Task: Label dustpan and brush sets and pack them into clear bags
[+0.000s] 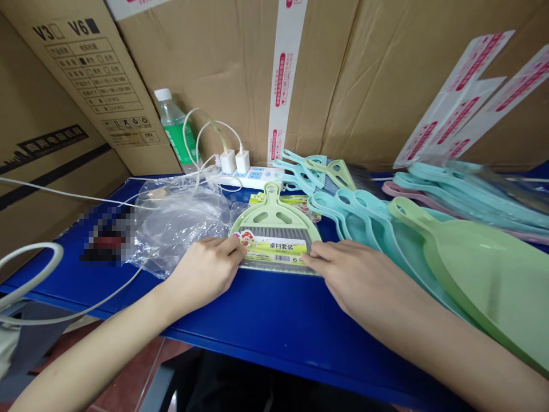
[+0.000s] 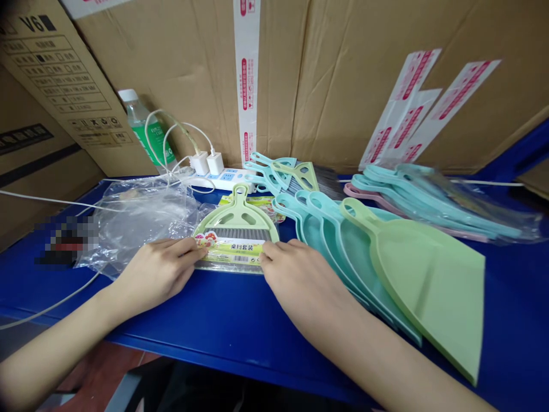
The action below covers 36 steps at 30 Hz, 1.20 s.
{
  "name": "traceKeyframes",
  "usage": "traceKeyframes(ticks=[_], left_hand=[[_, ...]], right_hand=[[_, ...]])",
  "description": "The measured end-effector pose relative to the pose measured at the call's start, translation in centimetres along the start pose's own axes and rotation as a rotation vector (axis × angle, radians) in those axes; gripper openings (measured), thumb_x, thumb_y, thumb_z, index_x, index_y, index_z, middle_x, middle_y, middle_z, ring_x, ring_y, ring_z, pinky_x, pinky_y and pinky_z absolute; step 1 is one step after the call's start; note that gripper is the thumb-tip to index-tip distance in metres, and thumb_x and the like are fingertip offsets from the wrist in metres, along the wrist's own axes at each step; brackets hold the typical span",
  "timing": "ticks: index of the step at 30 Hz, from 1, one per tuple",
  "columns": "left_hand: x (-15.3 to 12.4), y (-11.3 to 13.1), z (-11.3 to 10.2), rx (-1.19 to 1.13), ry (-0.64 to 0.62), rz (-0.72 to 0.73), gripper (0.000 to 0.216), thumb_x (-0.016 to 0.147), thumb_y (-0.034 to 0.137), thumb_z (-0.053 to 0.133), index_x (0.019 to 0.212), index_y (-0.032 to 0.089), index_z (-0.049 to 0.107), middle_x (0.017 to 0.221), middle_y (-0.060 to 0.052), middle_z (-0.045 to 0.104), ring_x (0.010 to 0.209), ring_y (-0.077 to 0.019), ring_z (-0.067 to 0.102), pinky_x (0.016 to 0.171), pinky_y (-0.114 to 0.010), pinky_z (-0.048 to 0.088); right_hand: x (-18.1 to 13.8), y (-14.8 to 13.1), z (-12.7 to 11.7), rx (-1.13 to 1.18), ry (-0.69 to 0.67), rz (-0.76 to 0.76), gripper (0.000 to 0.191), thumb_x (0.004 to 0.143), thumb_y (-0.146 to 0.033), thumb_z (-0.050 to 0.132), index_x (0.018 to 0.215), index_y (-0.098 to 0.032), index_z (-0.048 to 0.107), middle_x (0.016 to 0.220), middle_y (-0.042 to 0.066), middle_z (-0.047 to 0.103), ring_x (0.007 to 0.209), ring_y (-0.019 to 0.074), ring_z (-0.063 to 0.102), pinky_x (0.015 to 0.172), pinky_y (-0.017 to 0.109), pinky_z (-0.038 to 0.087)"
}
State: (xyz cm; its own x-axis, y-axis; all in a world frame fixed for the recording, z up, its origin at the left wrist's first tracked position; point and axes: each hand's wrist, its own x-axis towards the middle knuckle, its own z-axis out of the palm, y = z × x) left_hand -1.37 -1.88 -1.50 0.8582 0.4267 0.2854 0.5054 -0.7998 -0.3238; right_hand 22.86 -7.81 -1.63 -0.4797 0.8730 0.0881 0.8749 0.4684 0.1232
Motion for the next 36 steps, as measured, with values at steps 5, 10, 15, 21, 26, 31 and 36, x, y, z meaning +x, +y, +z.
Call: traceKeyframes(ticks=[5,10,15,21,26,31,36], left_hand=[[0.1,-0.1,-0.2,-0.046,-0.036,-0.048,0.029,0.087,0.006,0.042,0.086,0.014,0.07,0.08,-0.004,0.07,0.06,-0.018,0.067,0.049,-0.028,0.049],[-0.1,-0.2,-0.1,-0.057,-0.055,-0.049,0.03,0.086,0.006,0.041,0.086,0.014,0.07,0.084,-0.005,0.072,0.063,-0.0175,0.068,0.057,-0.029,0.054],[-0.1,-0.2,0.0,-0.015,-0.013,0.023,0.031,0.087,0.004,0.044,0.103,0.013,0.069,0.083,-0.005,0.071,0.062,-0.0186,0.067,0.054,-0.03,0.054],[0.4,0.1,0.2,0.076,-0.09,0.096,0.045,0.087,0.004,0.05,0.128,0.019,0.061,0.079,-0.004,0.063,0.068,-0.0192,0.067,0.054,-0.027,0.054],[0.6,0.3,0.4,0.092,-0.184,0.091,0.048,0.09,0.007,0.049,0.135,0.022,0.055,0.098,-0.008,0.065,0.088,-0.0222,0.07,0.06,-0.027,0.058],[0.5,0.4,0.7,0.05,-0.154,0.091,0.041,0.091,0.009,0.053,0.131,0.018,0.059,0.102,-0.011,0.067,0.096,-0.0248,0.07,0.068,-0.032,0.062],[0.3,0.5,0.5,0.027,-0.137,0.064,0.04,0.088,0.005,0.054,0.125,0.015,0.063,0.104,-0.011,0.068,0.095,-0.0246,0.07,0.069,-0.032,0.061]], right_hand=[[-0.1,-0.1,-0.7,0.016,-0.077,0.077,0.03,0.075,-0.002,0.056,0.092,-0.018,0.075,0.094,0.006,0.073,0.066,0.0169,0.064,0.055,0.029,0.037],[-0.1,-0.1,-0.9,0.032,-0.099,0.097,0.032,0.076,0.0,0.051,0.089,-0.017,0.074,0.095,0.007,0.073,0.063,0.0167,0.064,0.049,0.03,0.033],[0.0,-0.3,-0.7,-0.006,-0.051,0.074,0.028,0.073,0.001,0.054,0.081,-0.018,0.073,0.081,0.005,0.072,0.059,0.0171,0.064,0.048,0.03,0.033],[0.4,-1.3,-0.1,-0.103,0.117,0.027,0.043,0.078,0.003,0.054,0.112,-0.017,0.07,0.083,0.005,0.075,0.06,0.0161,0.066,0.054,0.028,0.04],[0.7,-2.3,0.5,-0.205,0.136,-0.024,0.048,0.084,0.0,0.051,0.125,-0.02,0.066,0.082,0.006,0.072,0.064,0.0164,0.066,0.056,0.027,0.042],[0.7,-2.5,0.9,-0.23,0.164,-0.04,0.048,0.082,0.001,0.049,0.122,-0.018,0.067,0.083,0.006,0.072,0.066,0.0169,0.065,0.058,0.028,0.045],[0.5,-1.9,1.2,-0.229,0.246,-0.071,0.045,0.075,0.004,0.049,0.11,-0.011,0.072,0.084,0.008,0.075,0.064,0.0176,0.065,0.057,0.03,0.047]])
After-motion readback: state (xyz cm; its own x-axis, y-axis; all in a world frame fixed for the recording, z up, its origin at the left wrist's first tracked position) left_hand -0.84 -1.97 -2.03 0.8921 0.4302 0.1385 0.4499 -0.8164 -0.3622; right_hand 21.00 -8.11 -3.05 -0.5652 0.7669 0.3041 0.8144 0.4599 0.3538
